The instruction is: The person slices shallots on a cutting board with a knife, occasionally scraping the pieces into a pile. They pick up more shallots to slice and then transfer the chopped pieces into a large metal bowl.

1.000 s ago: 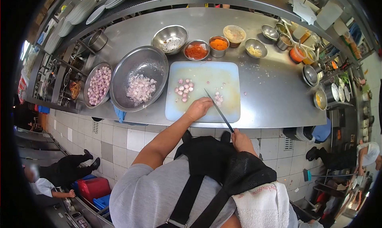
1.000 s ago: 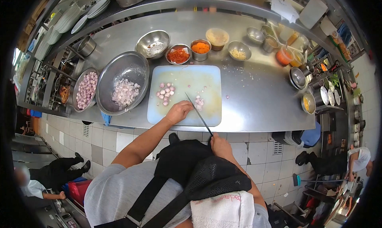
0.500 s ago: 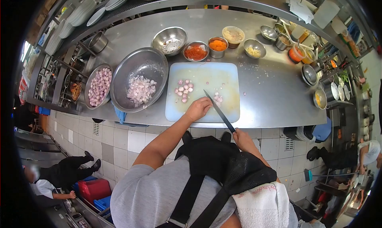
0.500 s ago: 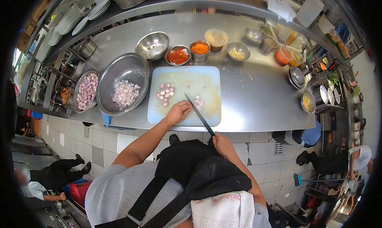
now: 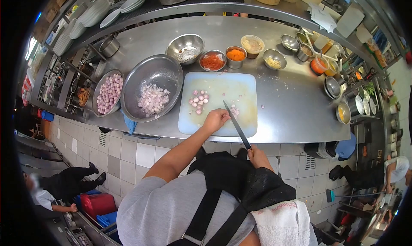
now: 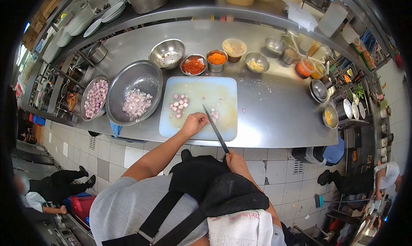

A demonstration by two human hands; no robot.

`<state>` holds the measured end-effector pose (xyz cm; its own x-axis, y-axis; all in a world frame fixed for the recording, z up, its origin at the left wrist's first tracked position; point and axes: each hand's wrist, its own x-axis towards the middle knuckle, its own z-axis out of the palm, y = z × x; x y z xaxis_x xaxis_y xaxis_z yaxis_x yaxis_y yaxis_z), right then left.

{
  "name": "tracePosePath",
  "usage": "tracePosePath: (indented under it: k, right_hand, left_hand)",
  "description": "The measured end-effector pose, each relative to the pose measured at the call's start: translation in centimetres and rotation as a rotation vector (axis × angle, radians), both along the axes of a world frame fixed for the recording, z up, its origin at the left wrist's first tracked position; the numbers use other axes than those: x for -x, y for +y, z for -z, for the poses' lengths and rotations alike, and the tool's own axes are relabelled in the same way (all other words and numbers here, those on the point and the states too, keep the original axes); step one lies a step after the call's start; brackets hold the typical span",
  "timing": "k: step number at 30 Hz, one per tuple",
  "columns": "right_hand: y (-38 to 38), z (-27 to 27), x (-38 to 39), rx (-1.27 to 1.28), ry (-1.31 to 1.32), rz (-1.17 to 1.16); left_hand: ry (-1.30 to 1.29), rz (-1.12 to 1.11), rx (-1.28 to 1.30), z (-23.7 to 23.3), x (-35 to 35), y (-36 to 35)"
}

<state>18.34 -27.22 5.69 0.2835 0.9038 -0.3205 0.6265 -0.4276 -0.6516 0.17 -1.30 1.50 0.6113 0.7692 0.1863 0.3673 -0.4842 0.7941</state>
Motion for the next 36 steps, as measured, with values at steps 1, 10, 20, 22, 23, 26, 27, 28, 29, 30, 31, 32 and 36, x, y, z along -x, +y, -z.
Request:
tracePosePath:
  k: [1,10,20,22,23,26,27,28,29,30,31,32,36]
  right_hand:
    - [0.0,0.2,0.1,0.015,-0.023,0.005]
    - [0.1,0.4,0.7,0.072,-0.173,-0.059]
    - [-0.1,-3.5,1.2,0.111,-0.206,-0.061]
    - [-0.2,-3.1,1.3,0.127,-0.199,-0.053]
    - [-0.1,-2.7,1.3,0.142,-0.193,-0.044]
    - [0.4,0.6,0.9,0.112,-0.194,-0.053]
    - [0.5,-0.3,0.8,0.114,-0.197,-0.056]
    - [0.7,-1.9,0.9,0.105,-0.197,-0.062]
    - [0.8,-2.8,1.0,0.096,-0.196,-0.067]
    - [0.8,-2.6,1.1,0.095,-0.196,-0.073]
    - [0.6,-2.3,1.0,0.109,-0.203,-0.071]
    - [0.3,-1.9,1.1,0.125,-0.208,-0.067]
    - [0.9,-0.2,0.2,0.099,-0.204,-0.095]
  left_hand:
    - [-0.001,0.002,0.0,0.2,0.0,-0.1]
    - [0.038,0.076,0.079,0.4,1.3,0.9]
    - [-0.01,0.191,-0.169,0.1,1.3,1.2]
    - [-0.015,0.196,-0.188,0.1,1.3,1.2]
    - [-0.016,0.188,-0.174,0.1,1.3,1.1]
    - [-0.025,0.176,-0.135,-0.1,1.3,0.8]
    - [-0.034,0.166,-0.116,-0.1,1.3,0.8]
    - [-0.034,0.159,-0.117,0.2,1.3,0.9]
    - [-0.023,0.162,-0.141,0.4,1.4,1.0]
    - [-0.012,0.167,-0.164,0.3,1.4,1.0]
    - [-0.012,0.16,-0.164,0.1,1.3,1.0]
    - [-0.02,0.157,-0.145,0.0,1.4,0.9]
    - [-0.045,0.153,-0.125,0.1,1.4,0.6]
